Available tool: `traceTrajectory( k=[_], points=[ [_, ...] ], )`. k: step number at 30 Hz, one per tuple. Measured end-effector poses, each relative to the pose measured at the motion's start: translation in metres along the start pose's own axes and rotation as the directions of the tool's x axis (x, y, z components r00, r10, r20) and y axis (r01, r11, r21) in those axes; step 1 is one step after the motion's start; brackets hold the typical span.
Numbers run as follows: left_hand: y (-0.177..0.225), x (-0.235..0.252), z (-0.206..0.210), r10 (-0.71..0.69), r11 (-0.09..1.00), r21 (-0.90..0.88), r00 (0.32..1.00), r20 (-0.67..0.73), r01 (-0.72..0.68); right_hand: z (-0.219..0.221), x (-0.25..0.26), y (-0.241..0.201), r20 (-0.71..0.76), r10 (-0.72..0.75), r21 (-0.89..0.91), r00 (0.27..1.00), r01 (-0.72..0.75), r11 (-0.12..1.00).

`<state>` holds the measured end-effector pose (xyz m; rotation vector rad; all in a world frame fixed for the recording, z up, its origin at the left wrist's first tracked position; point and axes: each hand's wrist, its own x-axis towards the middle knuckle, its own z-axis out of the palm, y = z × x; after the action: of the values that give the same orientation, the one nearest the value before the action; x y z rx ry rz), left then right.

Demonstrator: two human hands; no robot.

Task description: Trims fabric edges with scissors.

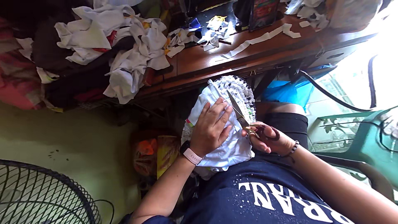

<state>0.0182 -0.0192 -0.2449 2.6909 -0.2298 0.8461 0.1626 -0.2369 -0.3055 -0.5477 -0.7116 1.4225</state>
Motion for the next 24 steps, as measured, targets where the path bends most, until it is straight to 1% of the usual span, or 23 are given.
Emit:
traceTrajectory(
  k=[4, 8, 12, 16, 21, 24],
  points=[
    [-0.001, 0.007, -0.007, -0.027, 1.000, 0.007, 1.000, -0.015, 0.027, -0.001, 0.000, 0.000, 0.012, -0.001, -0.003, 1.000, 0.001, 1.000],
    [-0.006, 0.009, -0.005, -0.036, 0.999, 0.022, 0.999, 0.029, 0.035, -0.002, 0.001, -0.001, 0.024, 0.002, -0.004, 1.000, -0.002, 1.000],
    [-0.008, 0.009, -0.002, -0.041, 0.999, 0.021, 0.998, 0.045, 0.040, -0.004, 0.000, 0.000, 0.034, -0.001, 0.007, 0.999, 0.001, 1.000],
    [-0.008, 0.008, 0.000, -0.040, 0.999, 0.025, 0.999, 0.032, 0.039, -0.005, 0.000, 0.000, 0.047, 0.002, 0.011, 0.999, -0.002, 1.000],
    [-0.007, 0.004, 0.004, -0.019, 0.999, 0.037, 1.000, -0.010, 0.019, -0.005, 0.002, -0.001, 0.042, 0.007, -0.034, 0.999, -0.006, 0.999],
    [-0.008, 0.003, 0.005, -0.007, 0.999, 0.033, 1.000, -0.009, 0.007, -0.004, 0.001, -0.001, 0.050, 0.005, -0.028, 0.999, -0.004, 1.000]
  ],
)
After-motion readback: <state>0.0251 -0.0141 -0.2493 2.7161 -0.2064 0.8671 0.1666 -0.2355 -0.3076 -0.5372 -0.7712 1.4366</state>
